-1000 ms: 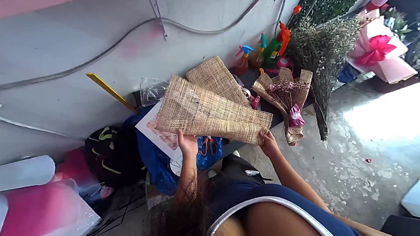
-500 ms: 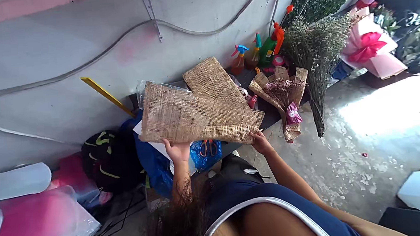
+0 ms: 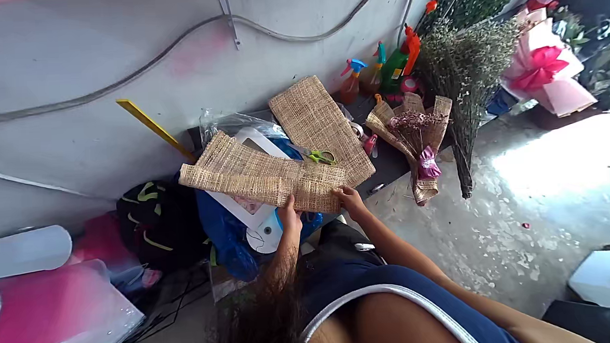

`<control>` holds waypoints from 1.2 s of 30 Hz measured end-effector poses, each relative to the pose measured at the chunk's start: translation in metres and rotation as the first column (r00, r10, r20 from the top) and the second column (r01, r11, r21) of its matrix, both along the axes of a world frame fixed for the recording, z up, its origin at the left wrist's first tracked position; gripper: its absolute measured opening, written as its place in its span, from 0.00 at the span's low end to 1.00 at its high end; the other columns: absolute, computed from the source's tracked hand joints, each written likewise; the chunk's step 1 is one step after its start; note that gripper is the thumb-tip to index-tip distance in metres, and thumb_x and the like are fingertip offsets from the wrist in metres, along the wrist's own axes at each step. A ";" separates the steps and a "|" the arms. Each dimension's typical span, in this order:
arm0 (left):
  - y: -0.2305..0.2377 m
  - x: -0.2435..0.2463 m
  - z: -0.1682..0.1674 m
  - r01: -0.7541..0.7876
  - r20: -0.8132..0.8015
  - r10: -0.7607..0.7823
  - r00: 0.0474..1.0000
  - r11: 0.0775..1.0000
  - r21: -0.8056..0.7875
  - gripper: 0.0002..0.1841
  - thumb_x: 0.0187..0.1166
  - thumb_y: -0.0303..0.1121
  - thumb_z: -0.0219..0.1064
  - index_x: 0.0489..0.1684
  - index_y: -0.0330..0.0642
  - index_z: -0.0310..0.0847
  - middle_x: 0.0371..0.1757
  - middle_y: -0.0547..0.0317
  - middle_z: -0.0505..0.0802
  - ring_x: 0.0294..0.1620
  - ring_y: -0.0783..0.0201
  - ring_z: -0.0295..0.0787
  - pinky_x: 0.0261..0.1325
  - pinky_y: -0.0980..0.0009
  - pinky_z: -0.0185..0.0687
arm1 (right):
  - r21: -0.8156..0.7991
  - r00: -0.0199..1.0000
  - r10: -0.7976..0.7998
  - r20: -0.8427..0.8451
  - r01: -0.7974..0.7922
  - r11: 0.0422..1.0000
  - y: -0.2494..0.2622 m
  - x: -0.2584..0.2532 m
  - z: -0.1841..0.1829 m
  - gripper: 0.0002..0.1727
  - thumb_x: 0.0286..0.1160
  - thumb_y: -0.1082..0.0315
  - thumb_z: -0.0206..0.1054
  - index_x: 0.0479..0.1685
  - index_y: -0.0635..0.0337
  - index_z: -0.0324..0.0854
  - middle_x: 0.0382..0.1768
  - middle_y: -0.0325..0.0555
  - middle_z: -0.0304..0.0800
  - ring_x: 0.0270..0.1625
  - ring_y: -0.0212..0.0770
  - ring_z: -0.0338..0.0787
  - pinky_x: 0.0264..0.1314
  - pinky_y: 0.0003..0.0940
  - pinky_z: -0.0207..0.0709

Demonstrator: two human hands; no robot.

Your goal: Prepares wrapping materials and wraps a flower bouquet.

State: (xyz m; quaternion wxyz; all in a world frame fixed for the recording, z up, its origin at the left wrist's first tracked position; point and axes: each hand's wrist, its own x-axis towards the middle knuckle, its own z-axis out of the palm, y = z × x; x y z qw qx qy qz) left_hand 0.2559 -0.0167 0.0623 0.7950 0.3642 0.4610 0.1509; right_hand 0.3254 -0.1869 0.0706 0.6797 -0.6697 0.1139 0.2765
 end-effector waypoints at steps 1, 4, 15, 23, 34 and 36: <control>0.000 -0.001 -0.001 -0.006 0.006 0.006 1.000 1.000 -0.008 0.16 0.90 0.31 0.58 0.71 0.34 0.69 0.53 0.43 0.86 0.45 0.57 0.88 0.45 0.62 0.87 | 0.020 1.000 -0.028 0.009 0.028 0.999 0.001 0.002 -0.005 0.14 0.81 0.73 0.68 0.59 0.72 0.78 0.44 0.56 0.88 0.41 0.40 0.88 0.47 0.38 0.84; 0.001 -0.002 0.000 -0.013 0.024 0.013 1.000 1.000 -0.009 0.16 0.90 0.31 0.57 0.71 0.35 0.70 0.53 0.43 0.87 0.45 0.57 0.88 0.46 0.62 0.88 | 0.093 0.996 -0.038 -0.085 0.046 0.995 0.000 0.006 -0.003 0.18 0.77 0.78 0.69 0.64 0.70 0.75 0.47 0.54 0.88 0.43 0.42 0.89 0.48 0.39 0.85; 0.012 -0.006 0.000 -0.028 0.163 0.024 0.986 0.999 0.019 0.24 0.91 0.30 0.55 0.84 0.45 0.56 0.64 0.43 0.84 0.55 0.53 0.87 0.52 0.54 0.87 | -0.011 0.954 -0.124 0.272 0.132 0.991 -0.011 0.010 -0.005 0.19 0.55 0.88 0.78 0.45 0.72 0.78 0.36 0.51 0.88 0.38 0.37 0.89 0.45 0.35 0.86; 0.010 -0.006 0.000 -0.127 0.050 0.127 0.991 0.992 -0.004 0.24 0.86 0.30 0.63 0.79 0.39 0.64 0.63 0.41 0.85 0.56 0.54 0.87 0.56 0.55 0.86 | 0.271 0.984 -0.137 -0.115 0.164 0.948 -0.030 -0.007 -0.011 0.52 0.77 0.79 0.65 0.93 0.46 0.30 0.64 0.65 0.79 0.54 0.53 0.91 0.54 0.50 0.87; 0.007 -0.005 -0.028 -0.104 -0.294 0.125 0.948 0.991 0.087 0.28 0.78 0.37 0.74 0.72 0.29 0.74 0.67 0.32 0.84 0.67 0.43 0.83 0.67 0.44 0.79 | 0.076 0.958 0.255 -0.132 -0.247 0.966 -0.034 -0.007 0.012 0.58 0.66 0.78 0.75 0.93 0.48 0.34 0.67 0.63 0.79 0.56 0.55 0.91 0.49 0.51 0.89; 0.008 -0.007 -0.029 -0.092 -0.324 0.122 0.938 0.990 0.107 0.28 0.77 0.38 0.76 0.70 0.28 0.75 0.66 0.32 0.85 0.67 0.43 0.83 0.67 0.44 0.79 | 0.031 0.952 0.273 -0.140 -0.271 0.962 -0.028 -0.010 0.015 0.65 0.56 0.83 0.79 0.93 0.49 0.32 0.70 0.65 0.77 0.58 0.57 0.90 0.50 0.53 0.89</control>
